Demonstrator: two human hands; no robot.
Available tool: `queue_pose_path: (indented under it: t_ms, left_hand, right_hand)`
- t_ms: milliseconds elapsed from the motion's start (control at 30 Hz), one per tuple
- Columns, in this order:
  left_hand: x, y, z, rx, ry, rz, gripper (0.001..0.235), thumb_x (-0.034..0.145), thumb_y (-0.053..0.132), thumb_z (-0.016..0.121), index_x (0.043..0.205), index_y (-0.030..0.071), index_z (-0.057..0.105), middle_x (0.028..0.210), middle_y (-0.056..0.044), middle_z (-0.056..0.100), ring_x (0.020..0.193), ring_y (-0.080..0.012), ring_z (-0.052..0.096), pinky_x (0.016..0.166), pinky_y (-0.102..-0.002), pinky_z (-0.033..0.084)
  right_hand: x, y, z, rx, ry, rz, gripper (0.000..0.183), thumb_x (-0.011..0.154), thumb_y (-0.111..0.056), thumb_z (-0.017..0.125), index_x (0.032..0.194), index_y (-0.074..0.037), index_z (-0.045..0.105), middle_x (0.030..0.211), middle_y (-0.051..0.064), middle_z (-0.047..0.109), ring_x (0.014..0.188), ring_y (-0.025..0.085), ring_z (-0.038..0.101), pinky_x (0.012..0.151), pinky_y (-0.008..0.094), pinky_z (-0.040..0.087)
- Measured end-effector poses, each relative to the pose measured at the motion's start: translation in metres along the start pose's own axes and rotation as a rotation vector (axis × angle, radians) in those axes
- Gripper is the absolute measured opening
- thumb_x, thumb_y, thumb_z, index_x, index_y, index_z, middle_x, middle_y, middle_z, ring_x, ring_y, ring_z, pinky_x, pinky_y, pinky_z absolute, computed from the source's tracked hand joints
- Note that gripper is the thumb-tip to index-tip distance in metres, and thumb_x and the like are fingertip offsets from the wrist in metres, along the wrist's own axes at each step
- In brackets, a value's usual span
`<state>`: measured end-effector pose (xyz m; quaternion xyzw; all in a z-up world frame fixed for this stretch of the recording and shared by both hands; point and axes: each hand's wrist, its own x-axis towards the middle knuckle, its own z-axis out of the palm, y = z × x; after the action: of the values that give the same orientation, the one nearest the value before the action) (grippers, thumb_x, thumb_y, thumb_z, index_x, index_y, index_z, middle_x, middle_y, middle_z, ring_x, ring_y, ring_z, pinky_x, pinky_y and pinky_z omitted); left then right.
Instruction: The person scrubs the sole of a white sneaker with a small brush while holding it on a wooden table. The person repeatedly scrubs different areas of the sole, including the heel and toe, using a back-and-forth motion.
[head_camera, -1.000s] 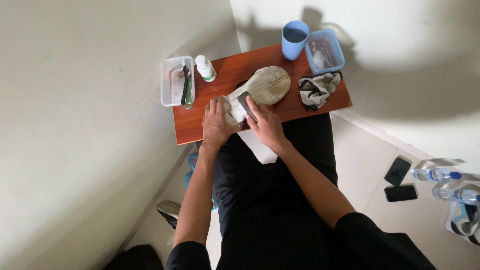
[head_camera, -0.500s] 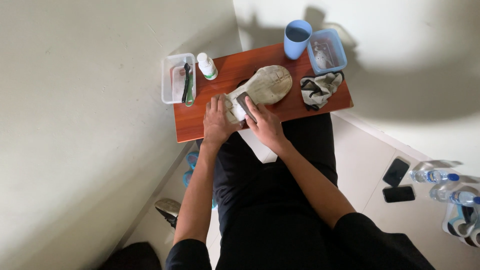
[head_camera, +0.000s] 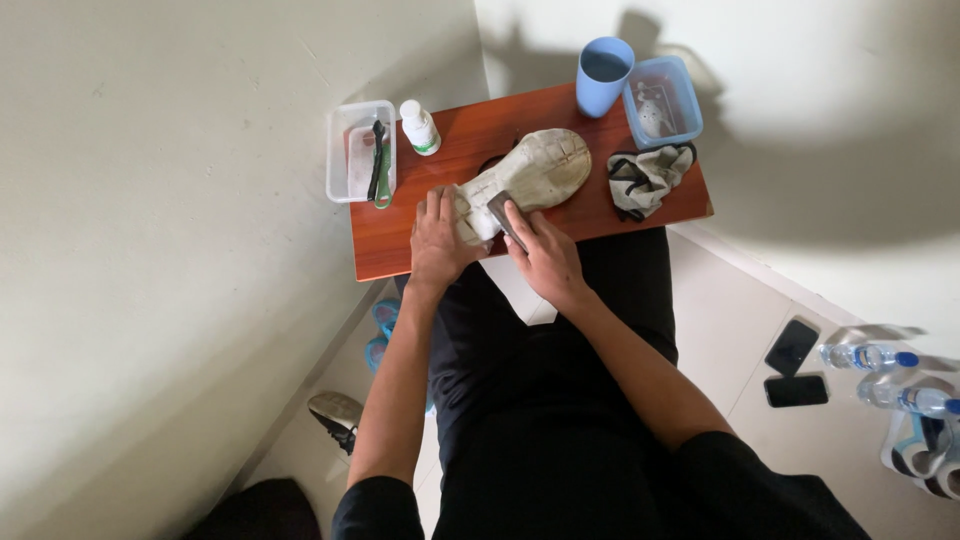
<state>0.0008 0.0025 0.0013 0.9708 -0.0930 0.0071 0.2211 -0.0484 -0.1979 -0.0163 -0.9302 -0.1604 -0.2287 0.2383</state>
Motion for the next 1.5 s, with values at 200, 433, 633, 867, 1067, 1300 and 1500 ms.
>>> queue_pose_path:
  t_ms: [200, 433, 633, 867, 1067, 1300, 1500]
  left_hand:
    - [0.002, -0.005, 0.0, 0.001, -0.02, 0.024, 0.112, 0.053, 0.037, 0.094, 0.148, 0.009, 0.041, 0.142, -0.006, 0.041, 0.133, -0.036, 0.047, 0.104, -0.053, 0.056]
    - [0.007, -0.02, 0.01, -0.018, -0.022, 0.06, 0.118, 0.052, 0.042, 0.095, 0.151, 0.01, 0.04, 0.144, -0.005, 0.043, 0.134, -0.0348, 0.047, 0.105, -0.052, 0.055]
    - [0.006, -0.007, -0.004, -0.012, -0.053, 0.022, 0.117, 0.053, 0.037, 0.097, 0.151, 0.008, 0.039, 0.148, -0.007, 0.039, 0.137, -0.0355, 0.045, 0.108, -0.052, 0.053]
    - [0.009, -0.012, -0.002, -0.004, -0.074, 0.023, 0.117, 0.051, 0.044, 0.095, 0.15, 0.012, 0.041, 0.148, -0.001, 0.041, 0.136, -0.0304, 0.047, 0.109, -0.049, 0.054]
    - [0.01, -0.015, -0.007, 0.027, -0.113, 0.018, 0.118, 0.054, 0.049, 0.093, 0.152, 0.012, 0.039, 0.149, -0.002, 0.039, 0.139, -0.0289, 0.044, 0.11, -0.049, 0.053]
    - [0.015, -0.013, -0.008, 0.019, -0.155, -0.014, 0.118, 0.056, 0.056, 0.091, 0.153, 0.014, 0.038, 0.15, 0.0, 0.04, 0.139, -0.0268, 0.044, 0.11, -0.05, 0.052]
    - [0.013, -0.01, -0.01, 0.003, -0.14, -0.017, 0.114, 0.055, 0.048, 0.092, 0.151, 0.012, 0.041, 0.149, -0.001, 0.042, 0.138, -0.0287, 0.045, 0.11, -0.05, 0.051]
  right_hand:
    - [0.028, -0.005, 0.007, -0.044, 0.058, -0.169, 0.058, 0.101, -0.027, 0.061, 0.156, -0.025, 0.047, 0.085, 0.003, 0.056, 0.065, 0.02, 0.061, 0.056, 0.029, 0.055]
    - [0.055, -0.012, 0.018, -0.124, 0.117, -0.206, 0.058, 0.098, -0.031, 0.061, 0.155, -0.033, 0.048, 0.081, 0.001, 0.054, 0.062, 0.019, 0.061, 0.054, 0.032, 0.053]
    - [0.008, -0.004, -0.008, -0.113, 0.097, -0.173, 0.054, 0.1, -0.027, 0.059, 0.154, -0.025, 0.051, 0.09, 0.007, 0.059, 0.065, 0.02, 0.064, 0.058, 0.029, 0.055]
    - [0.022, -0.005, -0.008, -0.067, 0.013, -0.119, 0.054, 0.101, -0.027, 0.059, 0.154, -0.019, 0.051, 0.089, 0.008, 0.058, 0.065, 0.021, 0.063, 0.056, 0.029, 0.055]
    - [0.074, -0.013, 0.001, -0.044, -0.014, -0.123, 0.052, 0.101, -0.027, 0.059, 0.151, -0.018, 0.053, 0.088, 0.009, 0.057, 0.065, 0.024, 0.064, 0.051, 0.034, 0.054]
    - [0.021, 0.01, 0.0, -0.083, -0.058, -0.095, 0.056, 0.102, -0.033, 0.056, 0.156, -0.021, 0.048, 0.092, 0.006, 0.058, 0.069, 0.02, 0.065, 0.055, 0.029, 0.055]
    - [0.016, 0.016, -0.001, -0.08, -0.033, -0.127, 0.054, 0.098, -0.032, 0.059, 0.15, -0.021, 0.054, 0.084, 0.003, 0.053, 0.062, 0.016, 0.058, 0.053, 0.028, 0.053]
